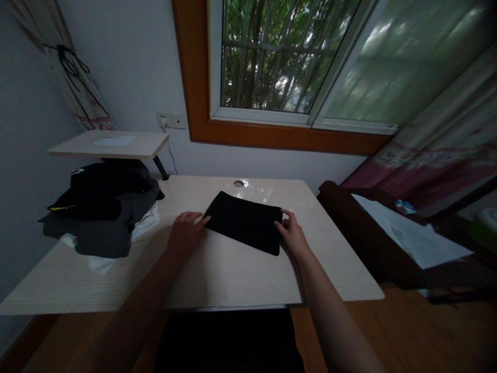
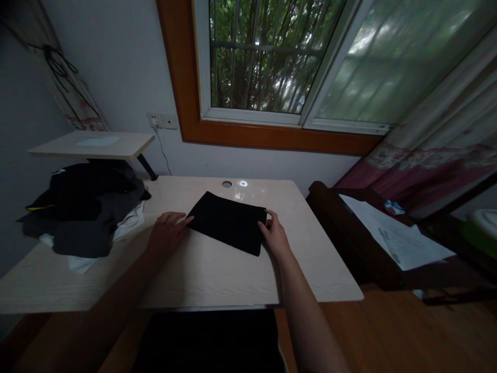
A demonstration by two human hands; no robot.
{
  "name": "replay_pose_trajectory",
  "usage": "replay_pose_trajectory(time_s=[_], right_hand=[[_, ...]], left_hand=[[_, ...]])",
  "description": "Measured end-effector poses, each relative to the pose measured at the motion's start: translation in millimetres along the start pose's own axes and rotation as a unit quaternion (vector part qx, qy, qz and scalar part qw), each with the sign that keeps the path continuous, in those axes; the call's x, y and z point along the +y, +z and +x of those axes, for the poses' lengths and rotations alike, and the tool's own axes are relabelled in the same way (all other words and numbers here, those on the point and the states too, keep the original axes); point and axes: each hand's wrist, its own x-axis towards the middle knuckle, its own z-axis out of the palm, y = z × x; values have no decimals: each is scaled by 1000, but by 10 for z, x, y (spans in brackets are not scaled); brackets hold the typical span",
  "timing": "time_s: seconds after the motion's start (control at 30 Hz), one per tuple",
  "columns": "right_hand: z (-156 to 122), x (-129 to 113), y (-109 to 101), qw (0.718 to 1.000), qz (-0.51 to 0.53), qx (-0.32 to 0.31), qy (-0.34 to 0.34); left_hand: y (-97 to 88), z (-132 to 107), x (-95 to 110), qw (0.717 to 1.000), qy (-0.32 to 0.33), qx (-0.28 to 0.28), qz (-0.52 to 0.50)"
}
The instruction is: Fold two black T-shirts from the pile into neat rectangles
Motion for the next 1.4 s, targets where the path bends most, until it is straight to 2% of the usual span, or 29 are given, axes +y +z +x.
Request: replay_pose_trajectory(time_s=[0.1,0.17,0.23,0.27,0.33,0.43,0.57,0.67,0.93,1.07,1.27,1.4], right_hand=[[-65,-146,-36,996,-79,35,-24],[-95,-311,-33,986,-132,83,-60],[-154,-527,17,978,-148,97,-108],[-200,-645,64,979,-132,75,-137],[-319,-877,207,975,-77,-29,-205],[-504,-1137,506,939,2,-189,-287],[-602,-1260,908,900,15,-285,-330],[-552,-1268,1134,882,-2,-319,-347],[-283,-1270,1532,901,-44,-278,-330],[-67,-1263,1657,925,-61,-246,-283],[305,-1179,1754,970,-49,-156,-181],[486,-1031,1678,987,-34,-83,-132]], left_hand=[[29,38,-54,998,-56,18,4],[53,54,-98,995,-86,44,-4],[79,61,-152,991,-113,71,-24],[91,62,-185,988,-125,81,-37],[114,57,-259,982,-149,98,-69],[134,40,-377,964,-200,127,-124],[124,16,-470,937,-254,157,-181],[107,9,-471,932,-260,158,-199],[106,4,-470,929,-262,151,-212],[102,-1,-476,931,-260,145,-213],[122,2,-508,932,-259,140,-210],[113,3,-508,932,-260,132,-213]])
